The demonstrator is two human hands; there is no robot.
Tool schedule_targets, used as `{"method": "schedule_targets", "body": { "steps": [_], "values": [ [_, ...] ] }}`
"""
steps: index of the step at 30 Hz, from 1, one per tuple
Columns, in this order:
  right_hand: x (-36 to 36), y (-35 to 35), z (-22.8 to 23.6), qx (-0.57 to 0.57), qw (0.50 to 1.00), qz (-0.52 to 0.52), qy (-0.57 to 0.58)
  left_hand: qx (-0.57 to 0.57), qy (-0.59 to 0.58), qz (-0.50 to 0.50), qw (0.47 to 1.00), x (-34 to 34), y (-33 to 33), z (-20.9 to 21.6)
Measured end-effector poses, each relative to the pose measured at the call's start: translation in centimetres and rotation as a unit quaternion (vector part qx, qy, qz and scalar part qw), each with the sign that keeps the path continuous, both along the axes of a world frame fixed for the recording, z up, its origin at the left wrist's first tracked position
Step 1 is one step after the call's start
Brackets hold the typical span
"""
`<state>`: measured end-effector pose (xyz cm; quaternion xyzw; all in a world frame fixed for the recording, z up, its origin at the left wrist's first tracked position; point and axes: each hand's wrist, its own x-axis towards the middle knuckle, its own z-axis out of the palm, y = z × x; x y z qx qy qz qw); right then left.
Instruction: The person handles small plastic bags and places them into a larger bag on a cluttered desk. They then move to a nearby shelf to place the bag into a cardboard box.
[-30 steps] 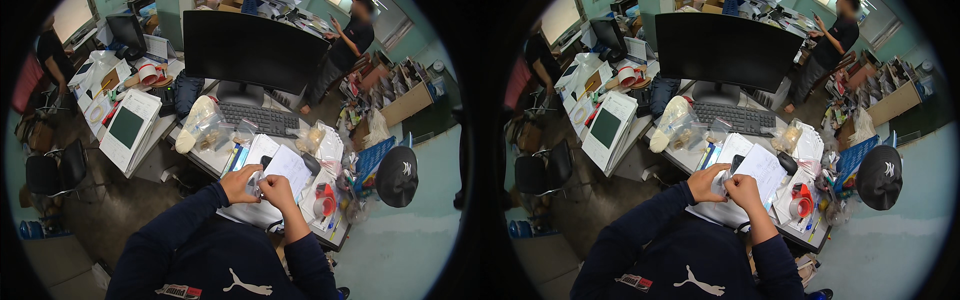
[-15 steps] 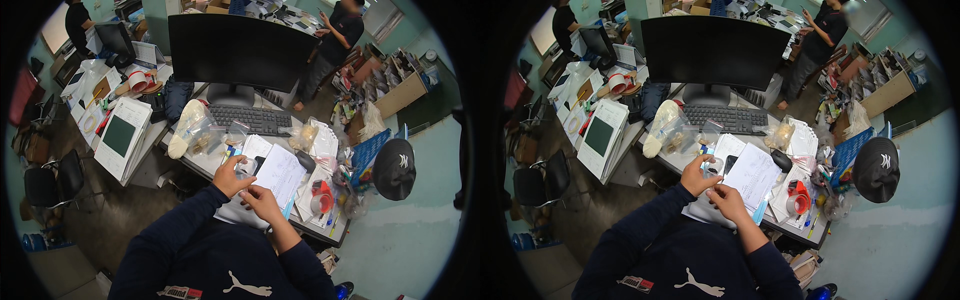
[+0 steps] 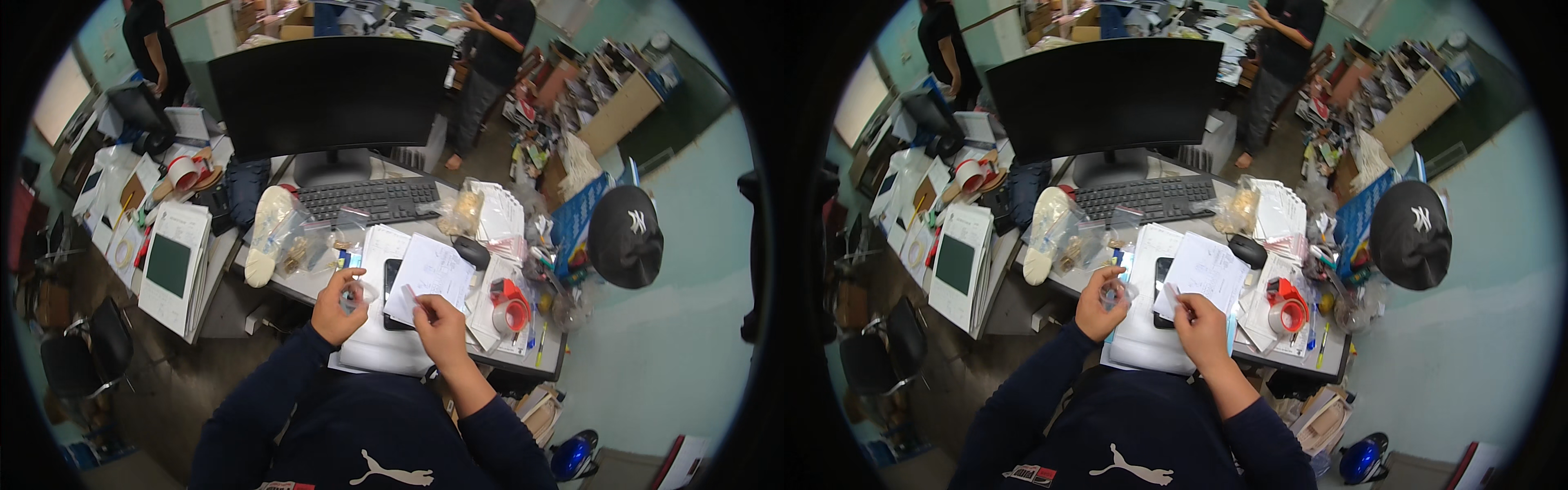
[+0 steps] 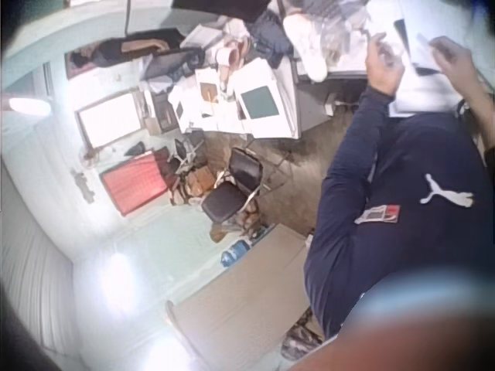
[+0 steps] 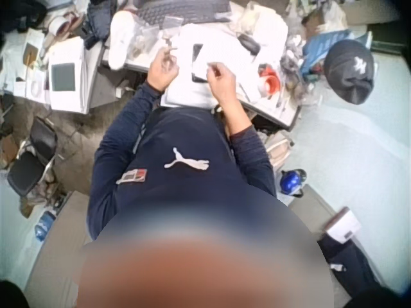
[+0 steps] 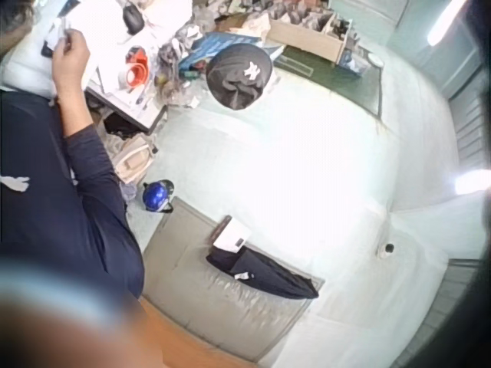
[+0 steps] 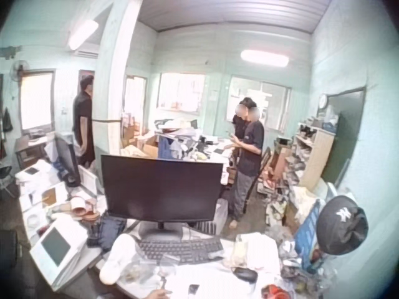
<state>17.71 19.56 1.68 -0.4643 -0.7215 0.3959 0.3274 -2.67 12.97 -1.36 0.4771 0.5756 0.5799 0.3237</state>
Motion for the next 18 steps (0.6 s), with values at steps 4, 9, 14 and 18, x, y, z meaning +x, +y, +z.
{"method": "schedule_targets", "body": {
  "steps": [4,9,14,18],
  "values": [
    [-1.2,-1.3,0.8,0.092,0.995,0.014,-0.018,-0.044,0.008,-0.08,0.996,1.3,-1.0,1.0],
    [-1.6,-2.4,1.0,0.116,0.992,0.035,0.035,-0.063,-0.135,-0.093,0.985,3.7,-0.1,0.9],
    [-1.1,-2.7,0.7,0.108,0.993,0.041,0.035,-0.126,-0.109,-0.102,0.981,3.4,0.4,1.1],
    [-0.5,-2.7,0.7,0.101,0.993,0.044,0.047,-0.145,-0.086,-0.13,0.977,3.2,0.7,1.6]
  ]
}}
